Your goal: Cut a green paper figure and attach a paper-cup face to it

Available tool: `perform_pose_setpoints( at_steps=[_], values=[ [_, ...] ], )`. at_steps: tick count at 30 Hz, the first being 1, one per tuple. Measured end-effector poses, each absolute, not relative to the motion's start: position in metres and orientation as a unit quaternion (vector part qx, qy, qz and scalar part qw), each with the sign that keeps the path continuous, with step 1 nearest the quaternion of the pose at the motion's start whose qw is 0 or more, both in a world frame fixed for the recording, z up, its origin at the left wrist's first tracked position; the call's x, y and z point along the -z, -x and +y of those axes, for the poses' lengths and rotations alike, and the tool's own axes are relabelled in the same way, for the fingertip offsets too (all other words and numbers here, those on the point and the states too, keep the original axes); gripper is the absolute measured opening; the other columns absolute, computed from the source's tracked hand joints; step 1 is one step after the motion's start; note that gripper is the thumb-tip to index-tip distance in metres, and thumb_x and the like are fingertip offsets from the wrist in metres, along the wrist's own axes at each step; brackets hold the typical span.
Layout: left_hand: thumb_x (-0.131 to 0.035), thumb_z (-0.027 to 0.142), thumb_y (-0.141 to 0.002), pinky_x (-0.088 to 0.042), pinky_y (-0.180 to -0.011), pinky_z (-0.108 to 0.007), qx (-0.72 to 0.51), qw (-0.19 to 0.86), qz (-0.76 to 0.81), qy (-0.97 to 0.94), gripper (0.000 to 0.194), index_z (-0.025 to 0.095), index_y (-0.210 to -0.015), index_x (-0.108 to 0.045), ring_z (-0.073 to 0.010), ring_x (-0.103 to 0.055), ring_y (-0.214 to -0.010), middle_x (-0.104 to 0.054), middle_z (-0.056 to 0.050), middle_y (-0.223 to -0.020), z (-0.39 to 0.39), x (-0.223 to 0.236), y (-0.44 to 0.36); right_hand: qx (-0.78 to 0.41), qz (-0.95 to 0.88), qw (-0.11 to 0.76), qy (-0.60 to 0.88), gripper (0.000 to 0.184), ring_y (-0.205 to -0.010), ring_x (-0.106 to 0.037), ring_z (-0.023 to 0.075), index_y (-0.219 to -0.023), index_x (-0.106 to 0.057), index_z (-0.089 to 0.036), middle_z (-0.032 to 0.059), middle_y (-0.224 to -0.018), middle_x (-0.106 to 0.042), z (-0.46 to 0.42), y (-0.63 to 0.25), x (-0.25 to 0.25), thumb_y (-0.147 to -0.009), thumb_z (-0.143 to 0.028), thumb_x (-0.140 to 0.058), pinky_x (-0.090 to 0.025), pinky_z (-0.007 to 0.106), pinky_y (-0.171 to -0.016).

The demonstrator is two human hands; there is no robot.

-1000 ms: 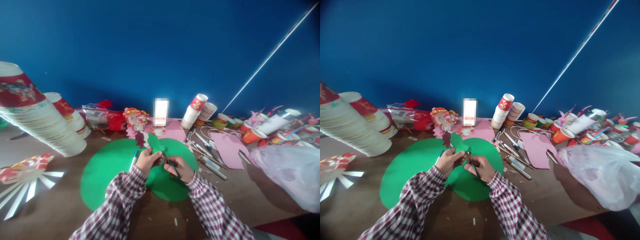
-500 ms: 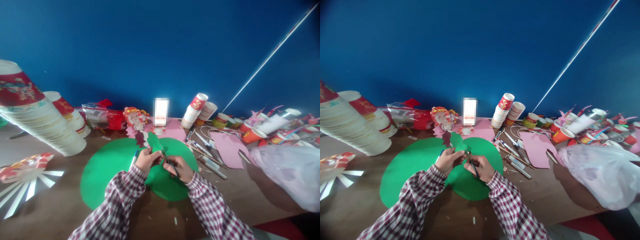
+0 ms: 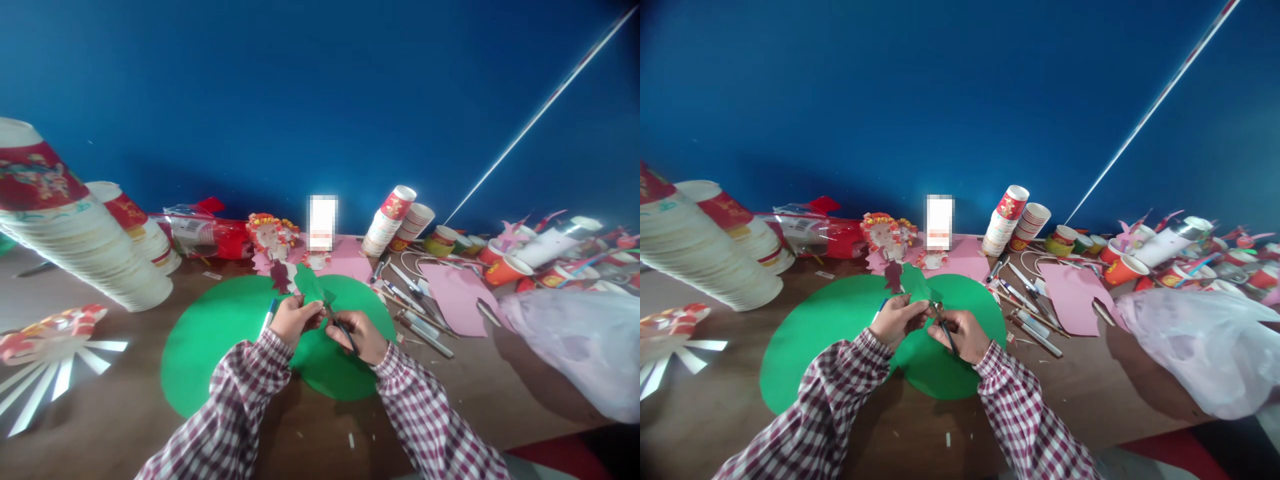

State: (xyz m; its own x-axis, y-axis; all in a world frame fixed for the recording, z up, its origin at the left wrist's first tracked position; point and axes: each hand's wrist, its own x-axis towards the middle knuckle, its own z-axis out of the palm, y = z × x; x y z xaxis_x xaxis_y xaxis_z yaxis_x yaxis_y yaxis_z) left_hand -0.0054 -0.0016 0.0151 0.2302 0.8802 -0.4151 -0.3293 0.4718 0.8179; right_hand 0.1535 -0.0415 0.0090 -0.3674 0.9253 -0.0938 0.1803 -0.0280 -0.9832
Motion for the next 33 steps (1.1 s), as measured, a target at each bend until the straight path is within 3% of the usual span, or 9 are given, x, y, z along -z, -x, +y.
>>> perform_pose_setpoints(
  at_steps=[8, 15, 21, 33],
  values=[
    [-0.079, 0.026, -0.054, -0.046, -0.042, -0.018, -0.418, 0.722, 0.462, -0.300, 0.029, 0.011, -0.063, -0.056, -0.0081, -0.054, -0.041, -0.064, -0.004, -0.056, -0.001, -0.014, 0.005, -0.563, -0.603, 0.339, 0.453, 0.027, -0.041, -0.038, 0.0062, -0.073, -0.056, -0.015, -0.0062, -0.049, -0.041, -0.042, -0.153, -0.009, -0.079, -0.041, -0.062, -0.027, 0.018, -0.038],
    [-0.071, 0.049, -0.061, -0.047, -0.045, -0.020, -0.453, 0.695, 0.470, -0.300, 0.039, 0.016, -0.069, -0.053, -0.0111, -0.058, -0.048, -0.058, 0.001, -0.053, 0.004, -0.013, 0.010, -0.563, -0.590, 0.341, 0.467, 0.029, -0.040, -0.036, 0.0063, -0.079, -0.058, -0.016, -0.0068, -0.049, -0.039, -0.041, -0.153, -0.005, -0.079, -0.045, -0.060, -0.028, 0.018, -0.038],
    [-0.079, 0.039, -0.051, -0.042, -0.043, -0.017, -0.454, 0.674, 0.474, -0.340, 0.038, 0.015, -0.059, -0.051, -0.0079, -0.053, -0.044, -0.055, 0.003, -0.049, 0.004, -0.009, 0.009, -0.561, -0.596, 0.332, 0.468, 0.031, -0.041, -0.038, 0.0067, -0.077, -0.057, -0.016, -0.0064, -0.050, -0.041, -0.041, -0.152, -0.006, -0.079, -0.046, -0.060, -0.028, 0.018, -0.038],
    [-0.077, 0.034, -0.053, -0.039, -0.040, -0.019, -0.437, 0.665, 0.477, -0.373, 0.035, 0.015, -0.054, -0.048, -0.0080, -0.049, -0.040, -0.053, 0.003, -0.045, 0.002, -0.006, 0.006, -0.566, -0.602, 0.325, 0.460, 0.033, -0.043, -0.042, 0.0069, -0.081, -0.056, -0.015, -0.0062, -0.053, -0.043, -0.040, -0.152, -0.002, -0.077, -0.047, -0.062, -0.033, 0.018, -0.041]
  ],
)
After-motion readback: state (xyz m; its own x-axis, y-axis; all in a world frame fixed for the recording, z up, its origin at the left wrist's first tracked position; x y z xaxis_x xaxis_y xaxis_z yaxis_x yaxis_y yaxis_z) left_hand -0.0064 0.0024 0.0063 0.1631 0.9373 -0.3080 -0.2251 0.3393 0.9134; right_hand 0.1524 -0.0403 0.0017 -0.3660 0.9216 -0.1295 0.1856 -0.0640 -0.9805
